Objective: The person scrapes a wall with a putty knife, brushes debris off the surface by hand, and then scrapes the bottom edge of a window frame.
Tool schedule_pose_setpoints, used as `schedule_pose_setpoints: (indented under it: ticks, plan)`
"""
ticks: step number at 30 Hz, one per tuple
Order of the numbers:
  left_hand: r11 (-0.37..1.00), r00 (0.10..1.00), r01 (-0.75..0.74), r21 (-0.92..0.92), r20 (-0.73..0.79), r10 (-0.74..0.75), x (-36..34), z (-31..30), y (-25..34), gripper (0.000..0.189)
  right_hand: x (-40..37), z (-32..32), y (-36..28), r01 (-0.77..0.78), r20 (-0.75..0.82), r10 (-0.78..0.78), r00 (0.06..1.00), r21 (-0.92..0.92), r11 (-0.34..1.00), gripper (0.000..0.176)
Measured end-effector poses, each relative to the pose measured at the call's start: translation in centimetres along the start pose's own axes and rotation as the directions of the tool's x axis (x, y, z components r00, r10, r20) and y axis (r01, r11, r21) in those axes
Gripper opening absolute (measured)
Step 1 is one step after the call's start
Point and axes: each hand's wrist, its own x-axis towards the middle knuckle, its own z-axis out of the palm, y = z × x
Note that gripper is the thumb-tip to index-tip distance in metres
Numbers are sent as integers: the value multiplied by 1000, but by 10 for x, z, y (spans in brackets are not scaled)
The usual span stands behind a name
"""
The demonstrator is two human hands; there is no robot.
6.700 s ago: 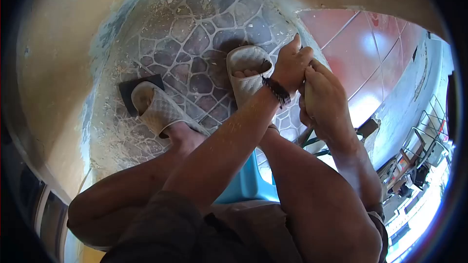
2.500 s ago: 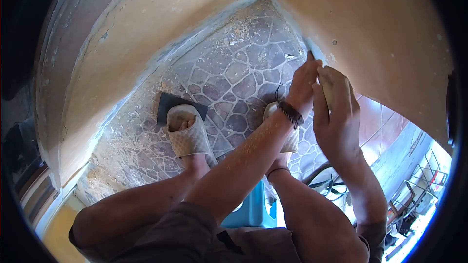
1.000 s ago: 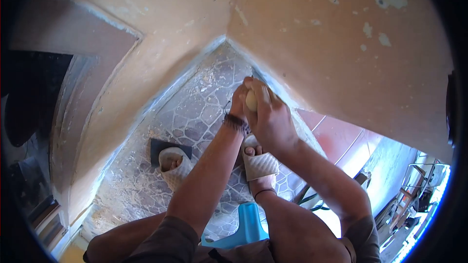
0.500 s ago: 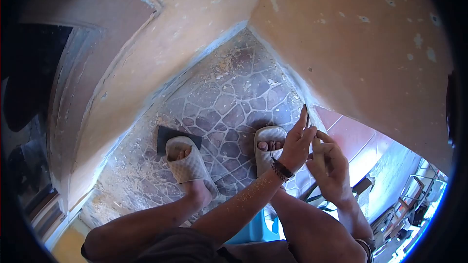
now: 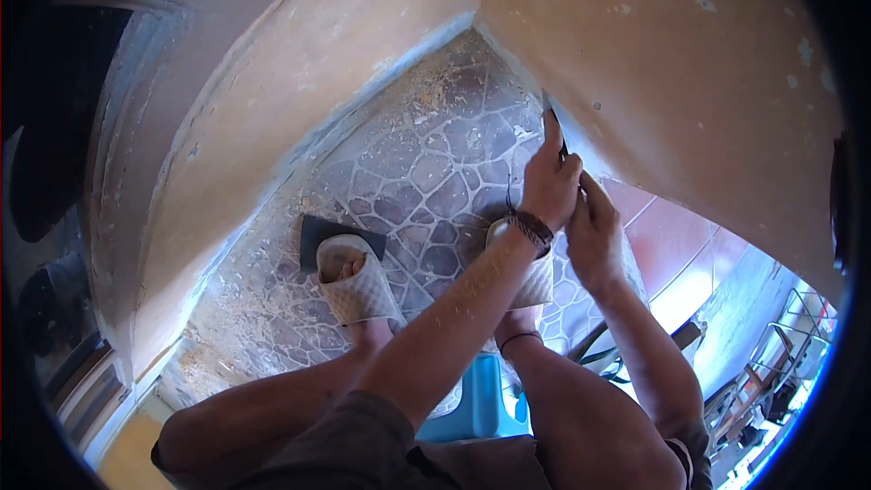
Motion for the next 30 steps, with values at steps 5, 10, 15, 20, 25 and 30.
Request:
schedule_pose_setpoints:
  ticks: [5,10,15,20,25,30]
  plan:
    - [979,982,-186,-85,9,187,-19,0,-10,65,-17,14,16,227,-152,-236,960,-75,971,32]
    - [988,995,-92,-127,30,97,1,-7,-20,70,-3,18,20,236,-110,-246,963,-95,967,32]
    - [989,998,-57,-134,28,61,-5,-7,-14,72,-11,17,22,233,-151,-238,960,-48,971,32]
    - [954,995,-58,-294,64,80,1,-12,-18,72,-4,23,32,218,-132,-223,966,-51,975,32]
    - [971,992,-65,-231,87,87,3,-6,-26,72,-3,25,40,248,-174,-252,952,-45,968,32]
    - [965,995,-29,-261,84,53,-6,-7,-16,73,-6,21,50,239,-158,-241,957,-34,970,32]
